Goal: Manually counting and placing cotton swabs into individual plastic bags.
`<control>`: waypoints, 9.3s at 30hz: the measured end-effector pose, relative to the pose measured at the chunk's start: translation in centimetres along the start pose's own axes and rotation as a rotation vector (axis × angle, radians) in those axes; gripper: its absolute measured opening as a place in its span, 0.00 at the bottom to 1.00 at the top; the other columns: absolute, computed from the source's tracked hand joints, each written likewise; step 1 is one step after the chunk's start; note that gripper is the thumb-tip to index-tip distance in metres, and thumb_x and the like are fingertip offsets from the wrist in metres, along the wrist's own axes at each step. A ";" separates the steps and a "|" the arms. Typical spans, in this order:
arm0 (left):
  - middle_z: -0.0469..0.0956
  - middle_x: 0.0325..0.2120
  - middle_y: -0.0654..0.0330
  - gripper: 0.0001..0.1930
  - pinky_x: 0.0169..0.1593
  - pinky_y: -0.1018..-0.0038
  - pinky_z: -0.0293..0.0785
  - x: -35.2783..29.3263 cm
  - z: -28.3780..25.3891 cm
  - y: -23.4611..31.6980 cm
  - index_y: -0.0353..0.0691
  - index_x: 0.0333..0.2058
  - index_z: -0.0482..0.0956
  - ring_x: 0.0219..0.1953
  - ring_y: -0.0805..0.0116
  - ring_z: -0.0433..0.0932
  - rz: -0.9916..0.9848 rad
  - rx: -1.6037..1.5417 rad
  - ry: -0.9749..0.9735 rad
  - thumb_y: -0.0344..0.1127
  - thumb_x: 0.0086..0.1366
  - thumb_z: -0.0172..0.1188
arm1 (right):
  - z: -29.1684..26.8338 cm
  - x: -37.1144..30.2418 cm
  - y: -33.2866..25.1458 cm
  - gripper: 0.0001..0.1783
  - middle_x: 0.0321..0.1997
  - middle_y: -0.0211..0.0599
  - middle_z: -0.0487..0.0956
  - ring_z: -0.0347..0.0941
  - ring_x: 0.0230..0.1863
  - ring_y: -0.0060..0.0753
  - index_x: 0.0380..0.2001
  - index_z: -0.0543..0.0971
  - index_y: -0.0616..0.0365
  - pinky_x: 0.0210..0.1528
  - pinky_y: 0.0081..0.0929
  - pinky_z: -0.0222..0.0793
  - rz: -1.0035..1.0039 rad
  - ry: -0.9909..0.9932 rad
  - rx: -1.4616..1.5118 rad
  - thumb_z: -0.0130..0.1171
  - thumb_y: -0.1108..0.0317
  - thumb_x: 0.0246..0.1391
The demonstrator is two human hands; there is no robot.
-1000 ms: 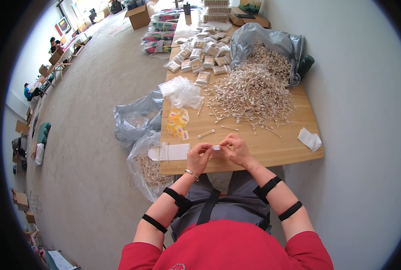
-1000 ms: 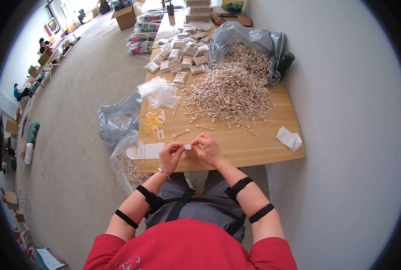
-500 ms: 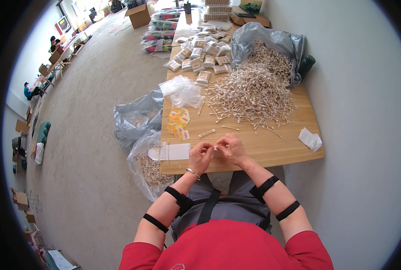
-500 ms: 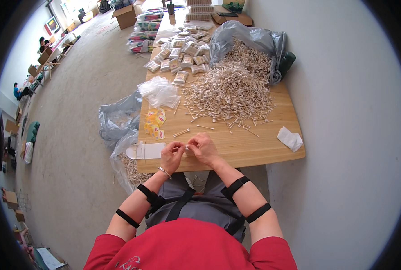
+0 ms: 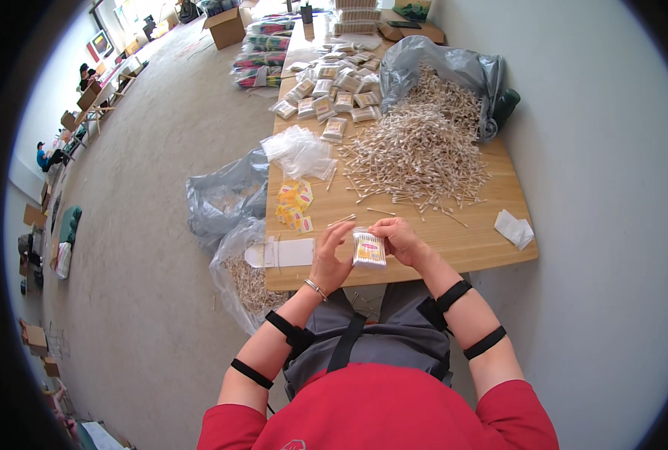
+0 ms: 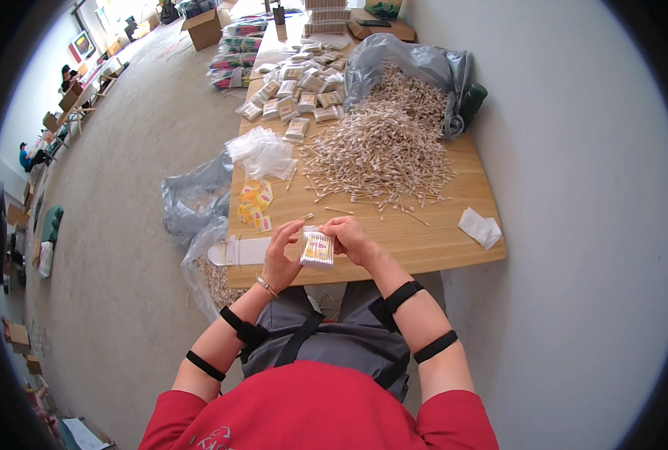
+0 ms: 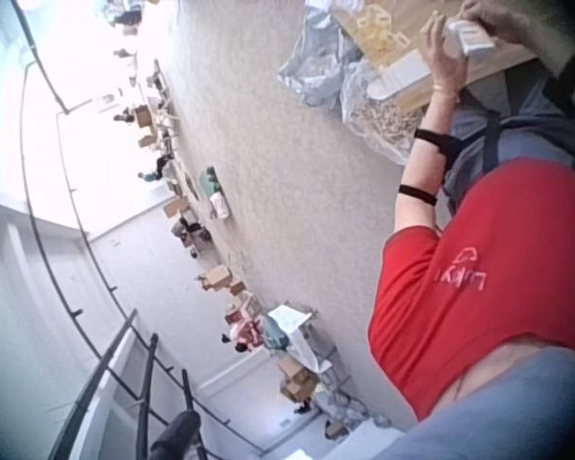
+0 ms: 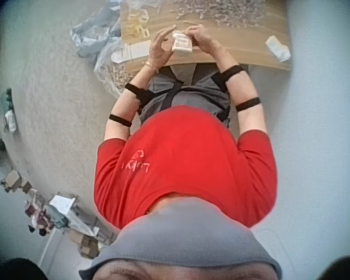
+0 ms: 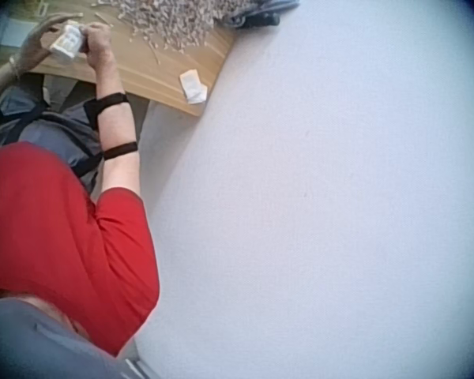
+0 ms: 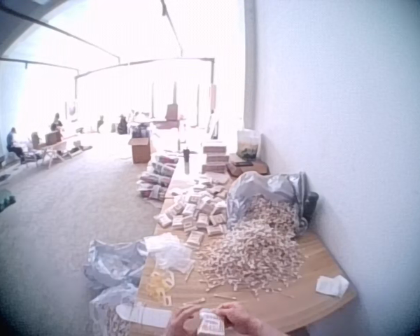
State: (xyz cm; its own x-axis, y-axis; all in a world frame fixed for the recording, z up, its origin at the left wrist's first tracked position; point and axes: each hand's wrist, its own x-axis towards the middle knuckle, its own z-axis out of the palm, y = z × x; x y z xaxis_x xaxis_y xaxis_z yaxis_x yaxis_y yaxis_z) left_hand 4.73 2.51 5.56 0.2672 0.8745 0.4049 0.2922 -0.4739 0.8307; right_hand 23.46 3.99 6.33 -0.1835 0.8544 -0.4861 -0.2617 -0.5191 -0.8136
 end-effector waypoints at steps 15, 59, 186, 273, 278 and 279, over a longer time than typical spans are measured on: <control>0.83 0.35 0.65 0.15 0.62 0.64 0.59 0.7 -0.3 3.7 0.45 0.37 0.83 0.43 0.72 0.79 -0.050 -0.242 -0.102 0.33 0.47 0.71 | 1.6 -0.8 1.6 0.08 0.23 0.25 0.75 0.64 0.16 0.13 0.35 0.78 0.55 0.13 0.11 0.55 0.207 -0.155 0.177 0.52 0.66 0.55; 0.75 0.18 0.61 0.04 0.22 0.78 0.69 -3.9 -3.6 -9.3 0.39 0.29 0.79 0.17 0.74 0.73 -0.349 0.204 0.290 0.29 0.54 0.64 | 4.3 22.1 -4.0 0.18 0.38 0.39 0.77 0.66 0.47 0.41 0.39 0.79 0.52 0.53 0.37 0.60 -0.564 0.569 -1.430 0.66 0.61 0.42; 0.77 0.25 0.66 0.09 0.29 0.83 0.67 -8.4 -10.3 -12.4 0.37 0.37 0.75 0.25 0.81 0.72 -0.895 -0.639 0.965 0.33 0.61 0.61 | 20.7 16.5 8.6 0.10 0.47 0.35 0.75 0.58 0.61 0.45 0.32 0.78 0.57 0.62 0.42 0.52 -0.804 -0.252 -1.284 0.52 0.65 0.50; 0.72 0.38 0.55 0.14 0.50 0.65 0.63 2.5 5.6 -6.7 0.43 0.38 0.78 0.44 0.56 0.69 0.010 0.388 -0.052 0.30 0.50 0.65 | -1.4 6.2 4.7 0.06 0.36 0.20 0.74 0.61 0.52 0.33 0.31 0.81 0.40 0.67 0.55 0.36 -0.753 0.721 -1.415 0.60 0.61 0.47; 0.69 0.47 0.53 0.24 0.56 0.63 0.61 2.8 5.4 -7.0 0.41 0.47 0.72 0.52 0.53 0.65 -0.046 0.480 0.017 0.31 0.49 0.66 | -2.2 4.4 4.7 0.15 0.42 0.23 0.73 0.61 0.53 0.33 0.42 0.79 0.43 0.67 0.52 0.35 -0.768 0.721 -1.354 0.59 0.64 0.47; 0.69 0.47 0.53 0.23 0.56 0.62 0.60 2.9 5.3 -7.3 0.40 0.47 0.72 0.53 0.53 0.65 -0.039 0.431 -0.036 0.31 0.49 0.65 | -2.9 3.9 4.6 0.17 0.43 0.24 0.72 0.60 0.53 0.34 0.44 0.78 0.44 0.66 0.51 0.37 -0.762 0.678 -1.363 0.59 0.65 0.47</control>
State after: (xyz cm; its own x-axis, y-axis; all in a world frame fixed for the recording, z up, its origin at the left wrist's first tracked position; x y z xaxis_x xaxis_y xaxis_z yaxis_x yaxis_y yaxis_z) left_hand 8.19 7.97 -1.38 0.2776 0.8922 0.3563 0.6579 -0.4468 0.6062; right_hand 24.29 4.97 -0.20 0.0911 0.9248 0.3694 0.9153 0.0684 -0.3969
